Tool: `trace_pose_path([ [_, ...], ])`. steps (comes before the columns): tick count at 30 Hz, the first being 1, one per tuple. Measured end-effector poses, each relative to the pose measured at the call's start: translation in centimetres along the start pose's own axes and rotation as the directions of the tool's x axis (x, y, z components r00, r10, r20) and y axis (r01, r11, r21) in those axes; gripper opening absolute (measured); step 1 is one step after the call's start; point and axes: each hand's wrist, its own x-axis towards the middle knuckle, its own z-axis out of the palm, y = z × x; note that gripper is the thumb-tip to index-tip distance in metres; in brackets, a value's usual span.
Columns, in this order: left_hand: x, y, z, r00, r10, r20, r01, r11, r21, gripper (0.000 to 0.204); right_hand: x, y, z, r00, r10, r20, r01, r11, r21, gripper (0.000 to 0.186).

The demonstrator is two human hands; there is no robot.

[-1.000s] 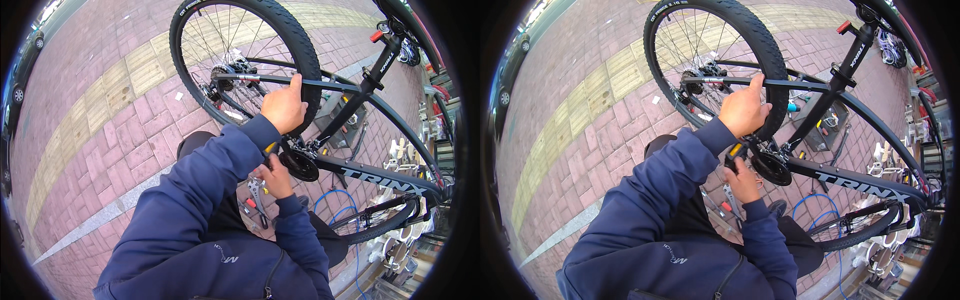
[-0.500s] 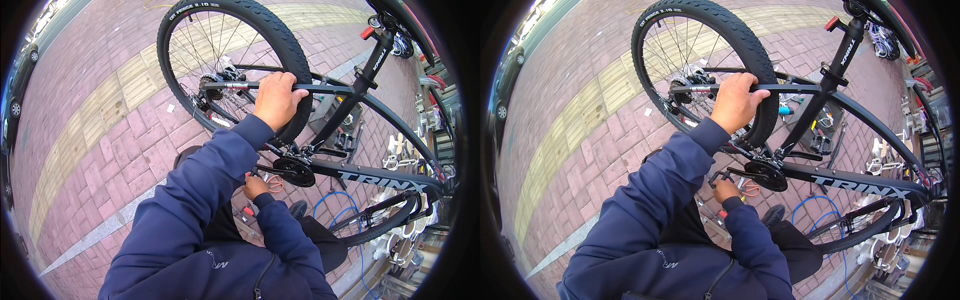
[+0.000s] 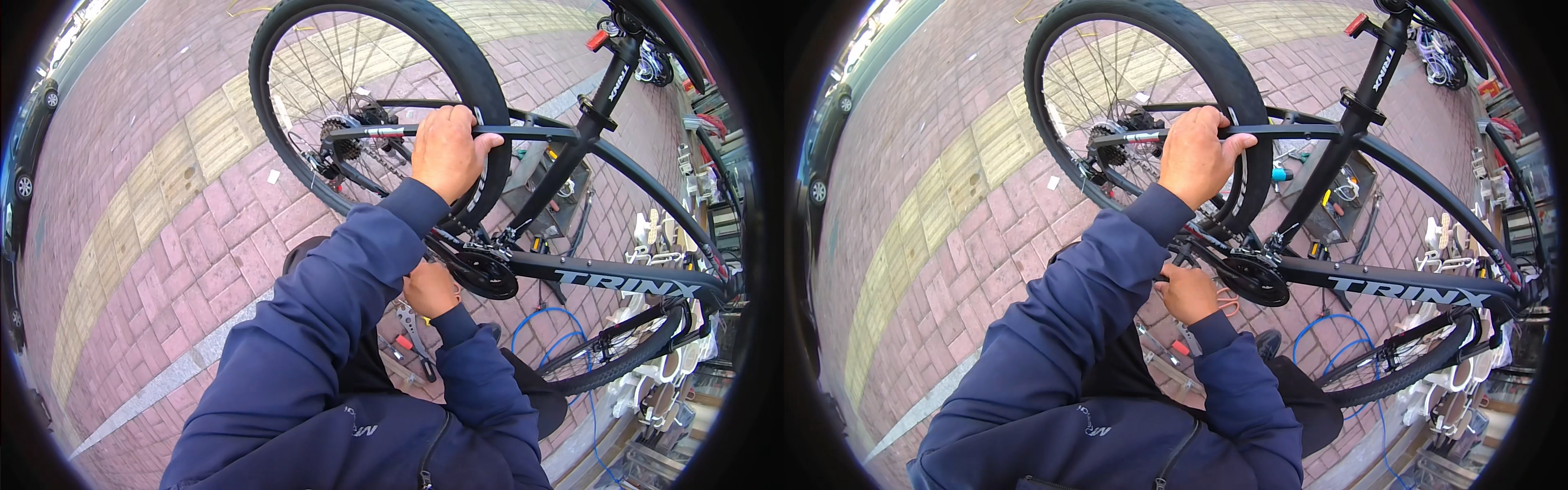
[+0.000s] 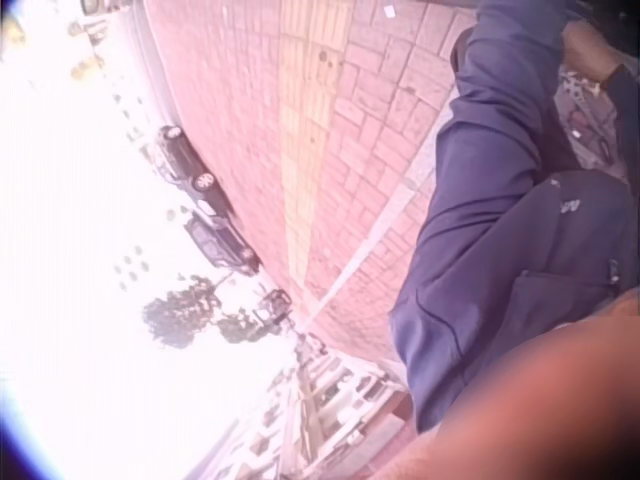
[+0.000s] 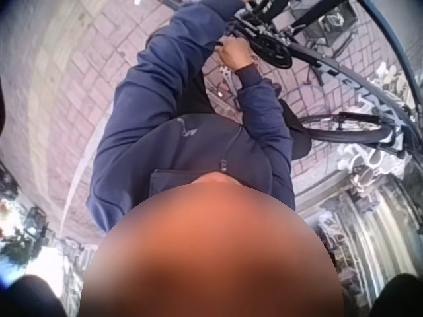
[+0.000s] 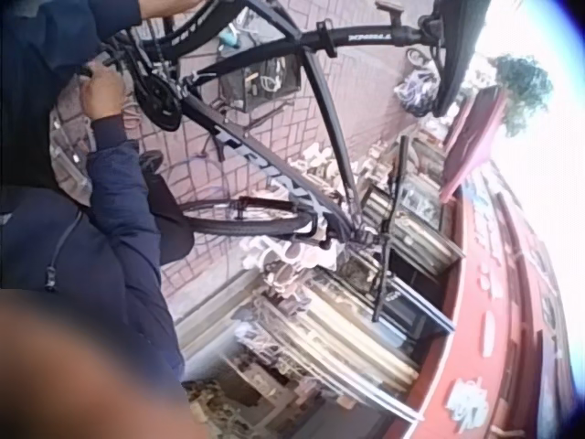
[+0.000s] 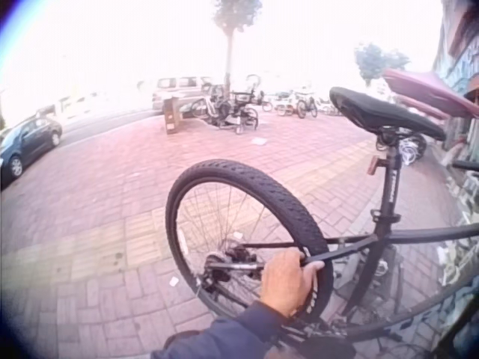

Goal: The person adjusts the bicycle seat height using a hex key, then rotates the pedals and rear wheel by hand. They assemble a bicycle pump with a hose and attach it to the rear tire valve, preparing to inflate the tire.

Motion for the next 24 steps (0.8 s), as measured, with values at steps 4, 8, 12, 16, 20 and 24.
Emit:
trace_pose_path([
  [4,-0.2,0.2,0.0,0.998,0.062,-0.032,-0.059,0.993,0.100,0.037,-3.0,-0.5,-6.5,0.994,0.019,-0.109,-0.004,0.991,0.137,0.027],
  [8,0.0,0.4,-0.3,0.978,0.174,-0.117,-0.147,0.967,0.209,0.032,-8.8,0.8,-13.2,0.985,0.066,-0.157,-0.041,0.987,0.157,0.029],
  [12,-0.2,1.1,-0.1,0.988,0.127,-0.086,-0.098,0.955,0.282,0.032,-15.1,4.1,-16.8,0.973,0.207,-0.100,-0.211,0.977,-0.029,0.026],
  [16,-0.4,1.8,0.0,0.995,0.048,-0.085,-0.027,0.972,0.234,0.032,-18.8,9.4,-14.5,0.912,0.403,0.078,-0.363,0.880,-0.307,0.026],
  [20,-0.3,2.0,-0.2,0.999,0.001,-0.048,0.013,0.958,0.286,0.033,-16.5,15.5,-5.3,0.720,0.587,0.369,-0.373,0.776,-0.509,0.025],
  [24,-0.2,1.9,-0.1,0.998,-0.004,-0.057,0.019,0.962,0.274,0.033,-10.0,17.9,6.2,0.629,0.553,0.546,-0.414,0.833,-0.366,0.033],
])
